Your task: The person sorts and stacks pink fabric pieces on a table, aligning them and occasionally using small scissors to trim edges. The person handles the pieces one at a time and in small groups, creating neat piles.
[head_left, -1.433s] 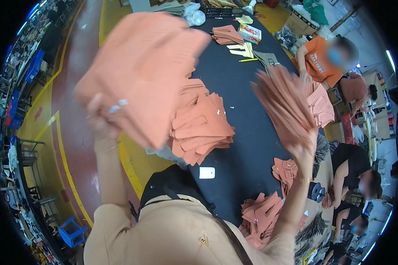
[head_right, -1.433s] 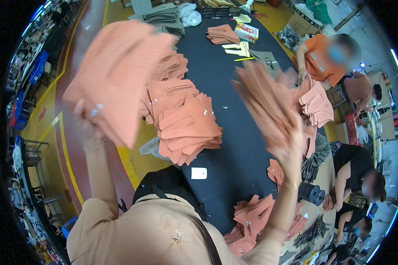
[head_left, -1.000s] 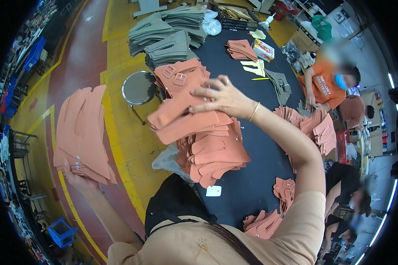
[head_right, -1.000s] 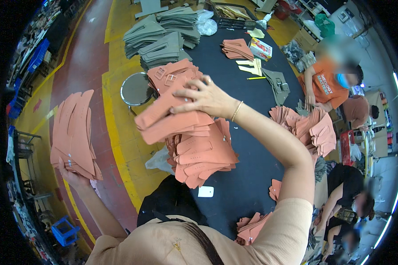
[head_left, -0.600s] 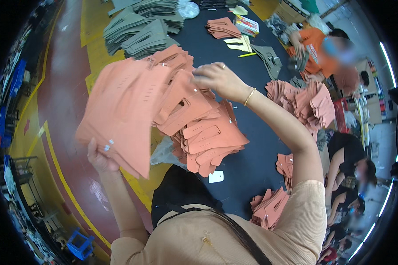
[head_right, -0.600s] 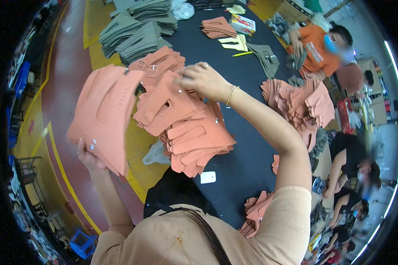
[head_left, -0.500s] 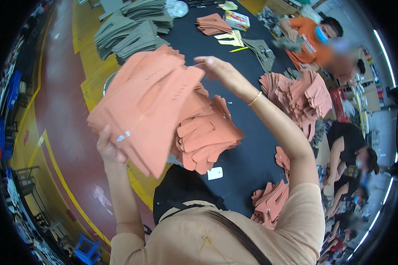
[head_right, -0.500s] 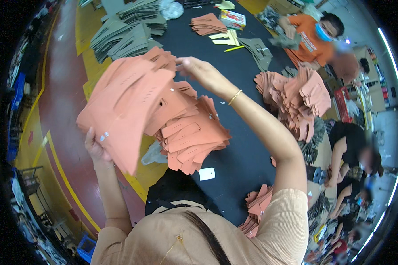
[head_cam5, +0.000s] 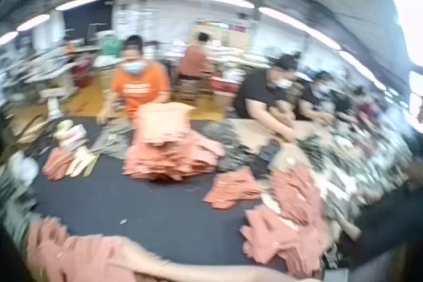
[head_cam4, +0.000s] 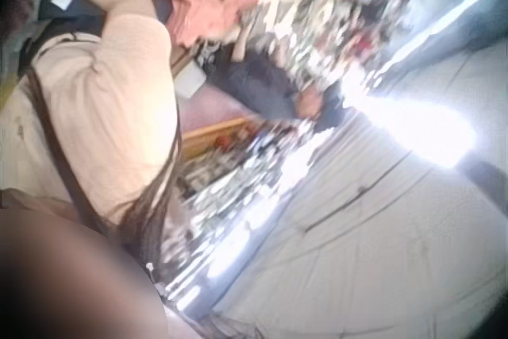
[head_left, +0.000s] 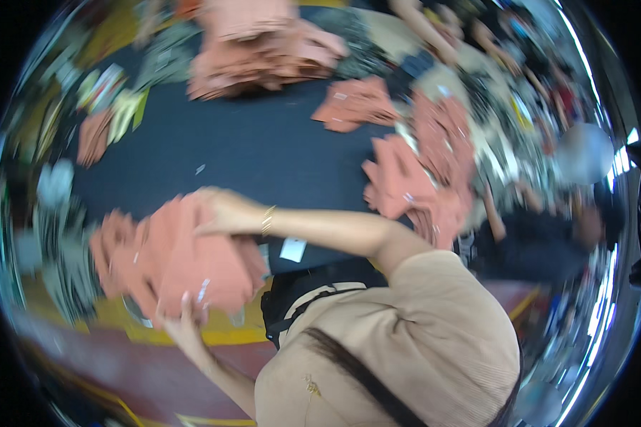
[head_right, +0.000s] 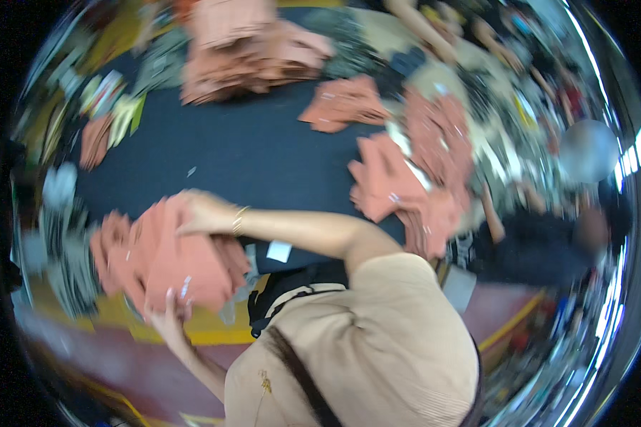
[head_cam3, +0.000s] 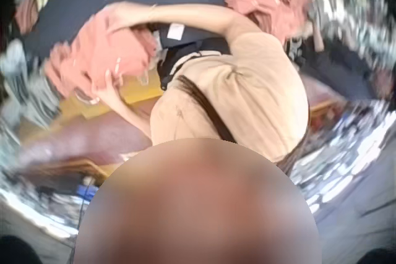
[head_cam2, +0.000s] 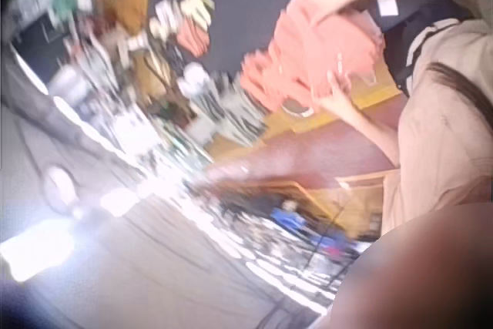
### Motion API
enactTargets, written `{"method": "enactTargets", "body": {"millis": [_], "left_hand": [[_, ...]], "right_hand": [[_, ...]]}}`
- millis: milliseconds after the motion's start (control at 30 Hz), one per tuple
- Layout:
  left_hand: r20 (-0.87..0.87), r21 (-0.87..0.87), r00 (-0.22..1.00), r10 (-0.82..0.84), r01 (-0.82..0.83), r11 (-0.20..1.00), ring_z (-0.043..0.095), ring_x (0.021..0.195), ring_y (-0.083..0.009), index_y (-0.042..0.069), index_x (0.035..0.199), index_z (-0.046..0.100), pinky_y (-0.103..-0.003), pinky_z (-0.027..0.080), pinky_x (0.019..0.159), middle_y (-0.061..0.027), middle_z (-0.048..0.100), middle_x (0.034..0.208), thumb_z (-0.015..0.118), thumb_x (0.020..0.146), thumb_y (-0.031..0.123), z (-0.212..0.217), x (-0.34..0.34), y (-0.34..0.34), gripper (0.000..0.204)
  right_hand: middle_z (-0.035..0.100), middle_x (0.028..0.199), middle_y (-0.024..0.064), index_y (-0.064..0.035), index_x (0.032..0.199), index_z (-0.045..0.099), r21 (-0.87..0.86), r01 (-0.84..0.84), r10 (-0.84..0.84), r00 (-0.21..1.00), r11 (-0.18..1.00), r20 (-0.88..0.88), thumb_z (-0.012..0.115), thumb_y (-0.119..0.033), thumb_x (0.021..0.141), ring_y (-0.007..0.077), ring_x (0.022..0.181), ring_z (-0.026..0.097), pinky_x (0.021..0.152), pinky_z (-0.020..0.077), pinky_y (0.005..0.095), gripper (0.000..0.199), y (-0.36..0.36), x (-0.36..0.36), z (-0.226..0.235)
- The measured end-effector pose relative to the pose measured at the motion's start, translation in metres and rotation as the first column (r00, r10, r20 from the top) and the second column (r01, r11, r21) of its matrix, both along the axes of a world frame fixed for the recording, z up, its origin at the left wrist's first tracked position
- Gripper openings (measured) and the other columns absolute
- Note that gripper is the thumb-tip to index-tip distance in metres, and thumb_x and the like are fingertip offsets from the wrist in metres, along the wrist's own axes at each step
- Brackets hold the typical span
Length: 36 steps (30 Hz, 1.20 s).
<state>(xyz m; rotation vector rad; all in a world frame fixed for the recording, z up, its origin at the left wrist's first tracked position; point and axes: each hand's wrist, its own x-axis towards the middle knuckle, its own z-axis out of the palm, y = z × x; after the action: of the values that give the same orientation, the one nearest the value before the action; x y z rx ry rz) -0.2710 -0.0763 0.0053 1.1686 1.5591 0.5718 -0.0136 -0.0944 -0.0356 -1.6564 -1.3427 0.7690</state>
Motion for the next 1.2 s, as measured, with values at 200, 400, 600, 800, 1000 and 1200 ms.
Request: {"method": "enactTargets", "body": {"millis": [200,400,600,800,1000,1200], "left_hand": [[-0.657,0.028,0.662,-0.360,0.499,0.866,0.057,0.077,-0.0237,0.007,0.142,0.036,-0.038,0.050,0.065,-0.0192,0.053,0.113,0.075,0.080,0.040,0.042,0.009,0.035,0.080],[-0.874,0.155,0.380,-0.302,0.808,0.569,0.032,0.134,-0.0409,0.015,0.146,0.034,-0.048,0.031,0.106,-0.0254,0.030,0.146,0.075,0.076,0.043,0.050,0.023,0.047,0.086],[-0.743,0.422,0.580,-0.334,0.793,0.439,0.032,0.135,-0.0374,0.009,0.145,0.036,-0.045,0.028,0.109,-0.0259,0.029,0.147,0.071,0.083,0.037,0.082,0.095,0.036,0.076],[-0.572,0.522,0.344,-0.745,0.853,-0.007,0.028,0.138,-0.0346,0.009,0.140,0.043,-0.045,0.028,0.110,-0.0205,0.028,0.149,0.069,0.084,0.027,0.074,0.183,-0.044,0.066],[0.393,-0.085,0.182,-0.901,0.983,0.162,0.041,0.128,-0.0273,0.004,0.138,0.042,-0.039,0.034,0.106,-0.0152,0.041,0.139,0.064,0.090,0.026,-0.028,0.254,-0.148,0.057],[0.563,-0.659,0.720,-0.405,0.687,0.307,0.046,0.119,-0.0282,-0.002,0.140,0.033,-0.043,0.034,0.104,-0.0176,0.043,0.132,0.060,0.093,0.032,-0.107,0.290,-0.206,0.064]], "right_hand": [[0.048,0.120,0.0200,-0.0018,0.137,0.034,-0.006,0.234,-0.233,0.962,0.972,-0.144,0.075,-0.018,0.072,0.0379,0.107,0.054,0.088,0.0435,0.0487,0.079,-0.009,-0.025,-0.010],[0.045,0.121,0.0166,-0.0040,0.137,0.038,0.222,0.462,-0.485,0.873,0.859,0.058,0.078,-0.024,0.070,0.0352,0.110,0.045,0.093,0.0429,0.0447,0.081,-0.056,-0.004,0.017],[0.055,0.116,0.0090,-0.0111,0.106,0.064,0.221,0.517,-0.561,0.729,0.827,0.391,0.065,-0.015,0.078,0.0292,0.108,0.051,0.092,0.0435,0.0406,0.029,-0.176,0.046,0.006],[0.058,0.115,0.0111,-0.0068,0.105,0.065,-0.109,0.761,-0.469,0.499,0.640,0.729,0.059,0.002,0.073,0.0295,0.112,0.054,0.095,0.0446,0.0398,0.034,-0.335,0.099,0.010],[0.045,0.138,0.0117,-0.0118,0.127,0.052,-0.159,0.689,-0.347,0.534,0.707,0.771,0.071,-0.009,0.073,0.0316,0.127,0.045,0.101,0.0415,0.0434,0.058,-0.412,0.142,-0.009],[0.042,0.143,0.0103,-0.0149,0.131,0.050,-0.278,0.535,-0.273,0.732,0.798,0.624,0.074,-0.017,0.074,0.0310,0.119,0.053,0.096,0.0470,0.0413,0.062,-0.424,0.169,-0.022]]}}
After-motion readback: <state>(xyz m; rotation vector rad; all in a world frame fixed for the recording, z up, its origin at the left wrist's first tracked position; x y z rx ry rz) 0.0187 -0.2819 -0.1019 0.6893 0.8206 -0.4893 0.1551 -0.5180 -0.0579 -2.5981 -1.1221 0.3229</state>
